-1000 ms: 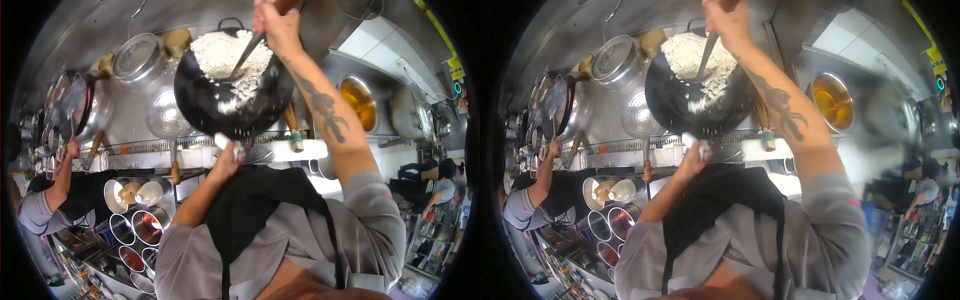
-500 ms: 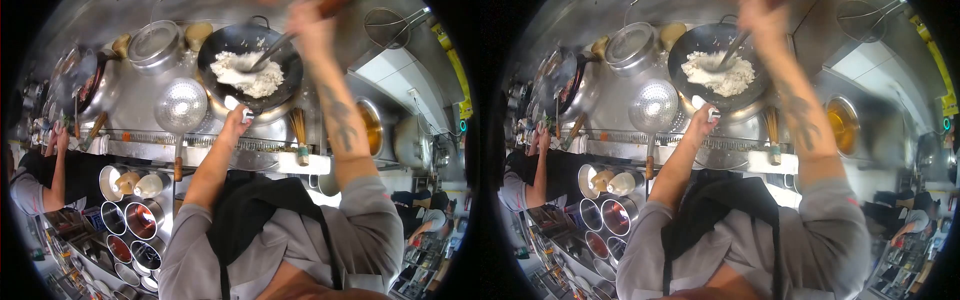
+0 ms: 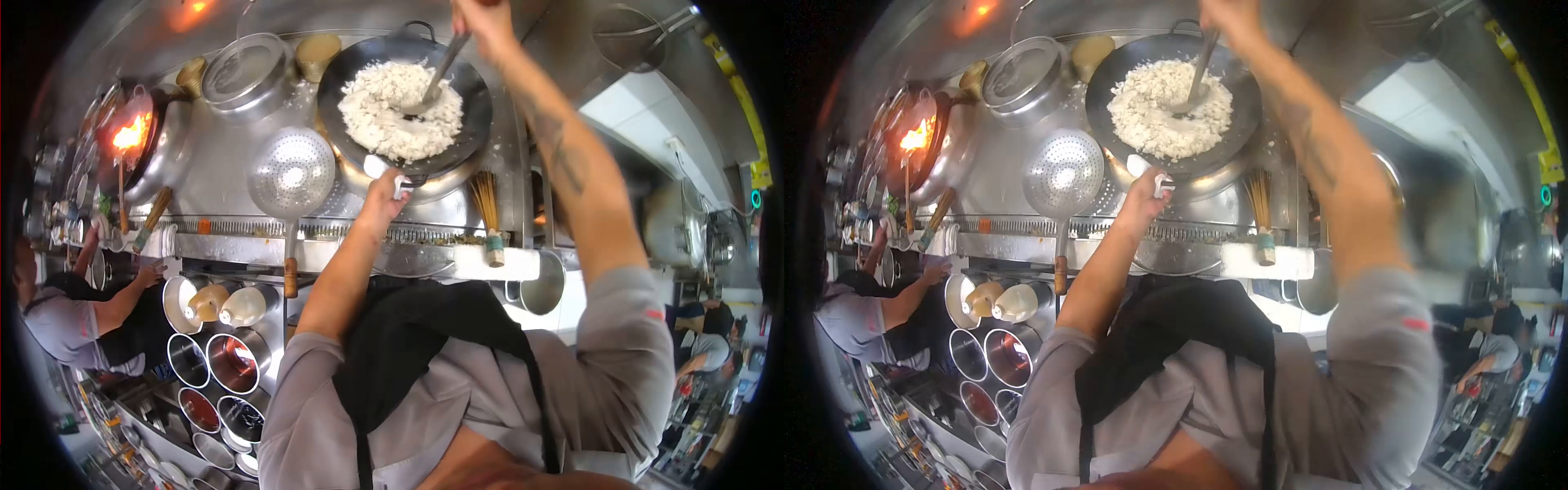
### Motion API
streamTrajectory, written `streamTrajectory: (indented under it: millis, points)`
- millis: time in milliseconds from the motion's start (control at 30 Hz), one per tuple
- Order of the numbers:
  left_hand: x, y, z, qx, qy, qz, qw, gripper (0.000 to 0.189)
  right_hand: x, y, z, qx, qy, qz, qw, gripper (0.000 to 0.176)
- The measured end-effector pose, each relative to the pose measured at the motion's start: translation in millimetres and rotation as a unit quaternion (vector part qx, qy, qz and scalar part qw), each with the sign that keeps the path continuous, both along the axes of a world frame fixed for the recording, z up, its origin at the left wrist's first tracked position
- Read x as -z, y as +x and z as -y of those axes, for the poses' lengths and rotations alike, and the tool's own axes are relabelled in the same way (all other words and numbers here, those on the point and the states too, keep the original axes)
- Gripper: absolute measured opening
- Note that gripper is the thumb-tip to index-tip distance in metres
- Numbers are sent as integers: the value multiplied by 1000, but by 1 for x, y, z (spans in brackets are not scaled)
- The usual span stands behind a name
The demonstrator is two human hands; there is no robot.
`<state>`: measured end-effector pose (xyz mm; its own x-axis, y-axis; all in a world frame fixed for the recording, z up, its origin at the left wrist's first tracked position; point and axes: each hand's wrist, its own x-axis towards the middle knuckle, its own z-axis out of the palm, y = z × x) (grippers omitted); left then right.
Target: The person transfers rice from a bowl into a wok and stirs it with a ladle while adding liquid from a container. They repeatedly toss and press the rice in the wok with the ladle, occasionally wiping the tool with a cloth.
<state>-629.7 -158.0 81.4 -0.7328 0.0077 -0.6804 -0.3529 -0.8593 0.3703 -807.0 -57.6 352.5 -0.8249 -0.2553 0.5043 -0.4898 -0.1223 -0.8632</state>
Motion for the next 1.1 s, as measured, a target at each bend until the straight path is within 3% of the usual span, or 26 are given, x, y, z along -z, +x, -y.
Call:
streamTrajectory:
  millis: [33,100,167,233,267,300,433,500,533,567,600,633,700,767,833,867,900,967,1000,1033,1067,1100]
  points:
    - [11,1,2,3,7,-8,1000,6,-31,-10,-8,49,66,34,996,15]
    - [22,0,4,22,14,-25,999,14,-62,10,-20,60,-53,28,996,14]
    - [16,-2,3,23,5,-15,1000,14,-36,-23,-72,-12,-99,32,994,19]
    - [2,6,5,18,-10,9,1000,13,4,9,-46,116,-70,100,986,20]
    - [-5,4,3,21,-19,15,999,12,-8,0,-57,46,-76,110,990,20]
    - [-4,-4,4,27,-12,-2,1000,13,-17,-34,-80,94,-30,173,980,14]
    - [15,-1,6,62,-1,-11,998,14,-87,35,-94,-35,-125,63,990,16]
    - [9,0,1,49,-8,-31,998,15,-54,80,-60,89,-128,81,984,17]
    - [3,11,-3,29,-16,-43,999,14,-2,45,-55,42,-104,119,987,15]
    - [-10,20,-6,14,-24,-56,998,14,-6,41,-45,101,-102,171,975,13]
    - [-50,52,-12,17,-31,-100,994,12,-25,36,-47,71,-43,153,985,13]
    - [-63,63,-22,-32,-23,-17,999,13,-46,34,-50,46,15,138,989,14]
    - [-91,108,-19,44,-4,11,999,13,-93,34,-62,44,-77,130,988,17]
    - [-93,108,-12,49,44,18,998,14,-127,25,-76,16,-118,116,986,14]
    - [-114,83,-13,-11,41,59,997,14,-109,22,-70,35,-166,104,980,13]
    - [-94,77,-19,9,-215,-168,962,14,-84,21,-58,104,-118,110,981,12]
    - [-52,80,-23,30,-227,-179,957,15,-55,25,-43,175,-71,119,975,12]
    - [33,85,-30,69,-253,-201,944,17,-33,57,-27,181,-130,69,973,13]
    - [37,119,-33,83,-158,-115,977,18,-37,77,-28,71,-173,64,980,17]
    - [38,153,-36,79,-62,-18,995,20,-42,95,-30,54,-182,74,979,18]
    - [22,170,-33,86,-43,21,995,21,-58,107,-35,39,-195,70,977,19]
    - [12,174,-35,84,-41,-44,995,20,-70,118,-40,22,-203,73,976,20]
